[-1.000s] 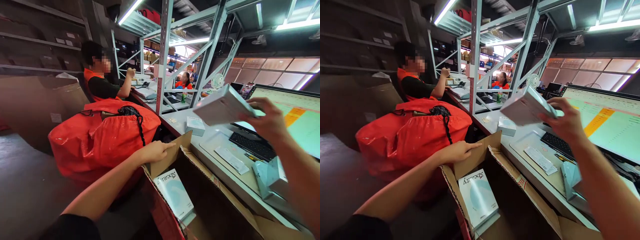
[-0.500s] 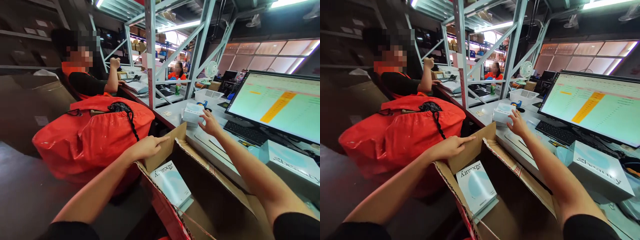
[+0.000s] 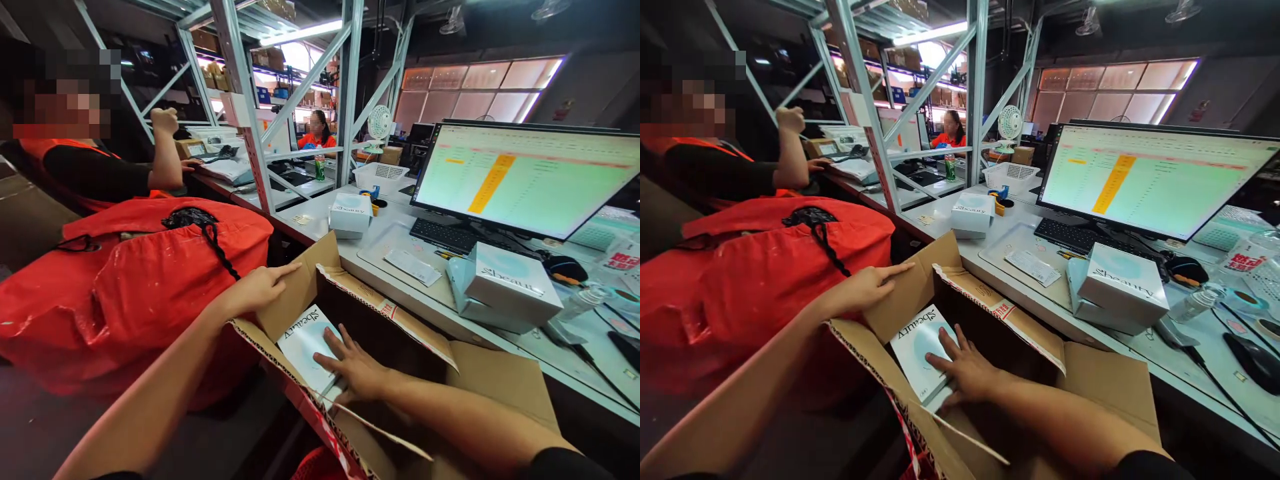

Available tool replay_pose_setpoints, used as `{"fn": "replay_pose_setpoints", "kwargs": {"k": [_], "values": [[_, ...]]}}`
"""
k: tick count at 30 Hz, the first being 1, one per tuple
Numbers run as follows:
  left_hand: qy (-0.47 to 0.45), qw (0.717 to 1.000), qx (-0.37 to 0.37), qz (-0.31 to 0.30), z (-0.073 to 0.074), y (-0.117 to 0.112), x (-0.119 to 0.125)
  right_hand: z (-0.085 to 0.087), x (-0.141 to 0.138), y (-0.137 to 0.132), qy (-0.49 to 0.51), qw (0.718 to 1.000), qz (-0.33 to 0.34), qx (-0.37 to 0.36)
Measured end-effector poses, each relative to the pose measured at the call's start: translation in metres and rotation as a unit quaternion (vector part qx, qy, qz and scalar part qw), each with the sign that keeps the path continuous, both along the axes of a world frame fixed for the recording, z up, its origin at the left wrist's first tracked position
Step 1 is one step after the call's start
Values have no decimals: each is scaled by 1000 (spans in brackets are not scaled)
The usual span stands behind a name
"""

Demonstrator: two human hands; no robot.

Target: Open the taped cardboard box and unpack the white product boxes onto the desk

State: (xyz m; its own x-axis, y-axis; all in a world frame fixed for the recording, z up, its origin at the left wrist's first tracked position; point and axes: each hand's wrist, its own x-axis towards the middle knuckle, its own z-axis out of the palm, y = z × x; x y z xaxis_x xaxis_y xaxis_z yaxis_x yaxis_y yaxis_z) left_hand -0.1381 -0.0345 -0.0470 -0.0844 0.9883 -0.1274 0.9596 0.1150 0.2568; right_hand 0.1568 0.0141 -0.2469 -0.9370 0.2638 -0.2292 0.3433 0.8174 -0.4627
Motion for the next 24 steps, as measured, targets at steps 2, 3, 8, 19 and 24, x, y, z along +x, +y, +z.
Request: {"fn": "replay_pose_setpoints", "kwargs": {"k": [2,3,8,19,24], "values": [[11,1000,-1,-3,0,0,-1,-3,7,12,57,998,-28,-20],[14,1000,-1,-2,1,-1,0,-5,8,16,66,996,-39,-35],[17,1000,-8,-4,8,-1,8,-10,-4,22,40,995,-57,-64],[15,1000,6,-6,3,-9,1,133,81,15,79,993,-79,-39],[26,999,15,-16,4,-8,3,232,154,41,248,931,-195,-182]]}}
